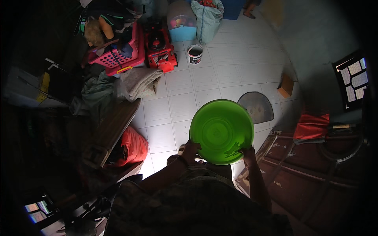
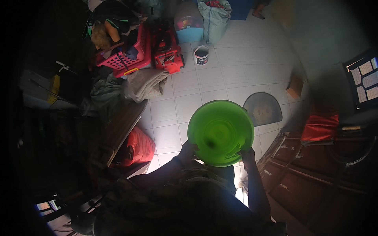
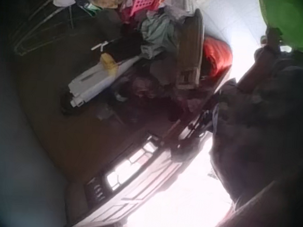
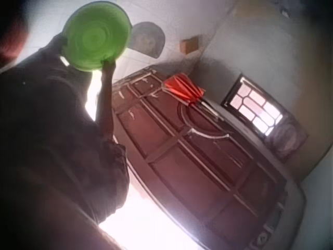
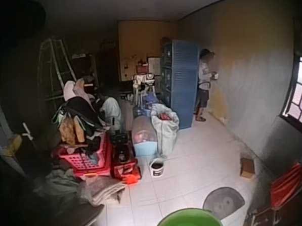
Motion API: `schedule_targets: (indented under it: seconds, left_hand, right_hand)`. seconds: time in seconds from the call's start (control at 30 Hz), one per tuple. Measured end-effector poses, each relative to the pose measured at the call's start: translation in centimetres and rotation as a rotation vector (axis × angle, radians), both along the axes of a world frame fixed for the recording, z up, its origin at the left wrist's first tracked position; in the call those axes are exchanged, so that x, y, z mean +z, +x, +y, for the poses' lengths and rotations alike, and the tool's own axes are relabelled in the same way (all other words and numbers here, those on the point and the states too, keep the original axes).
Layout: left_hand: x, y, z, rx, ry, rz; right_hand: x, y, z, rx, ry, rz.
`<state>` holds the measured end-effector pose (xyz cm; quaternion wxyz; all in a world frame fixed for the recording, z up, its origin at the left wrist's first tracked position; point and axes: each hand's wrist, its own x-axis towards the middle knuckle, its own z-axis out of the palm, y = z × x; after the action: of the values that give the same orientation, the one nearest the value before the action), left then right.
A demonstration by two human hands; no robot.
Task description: The person retrieves a green bucket and fills it with water from a large container. They then carry the bucket to a balcony area, pour some water into a paint can, and stir the paint with a wooden stick.
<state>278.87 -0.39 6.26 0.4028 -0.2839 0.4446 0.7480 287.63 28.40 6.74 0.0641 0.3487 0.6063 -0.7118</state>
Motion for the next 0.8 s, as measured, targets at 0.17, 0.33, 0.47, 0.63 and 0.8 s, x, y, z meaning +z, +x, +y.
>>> schedule_targets:
  seconds: [0.17,0.33,0.47,0.63,0.8]
  left_hand:
    - [0.0,-18.3,10.3,-0.138,-0.026,0.121]
    - [0.3,-36.5,21.6,-0.237,0.016,0.127]
    - [0.3,-50.0,28.3,-0.179,0.334,-0.059]
    - [3.6,-66.5,40.5,-0.068,0.225,0.148]
    - [3.0,-84.7,52.9,-0.213,0.124,0.116]
  right_hand:
    - [2.1,-15.9,8.5,-0.146,-0.009,0.001]
    - [1.9,-35.0,19.2,-0.199,-0.015,0.155]
    - [5.9,-50.5,27.8,-0.009,0.105,0.031]
    - [12.2,-68.2,37.8,-0.091,0.078,-0.093]
    - [7.6,-82.1,48.8,-0.233,0.173,0.05]
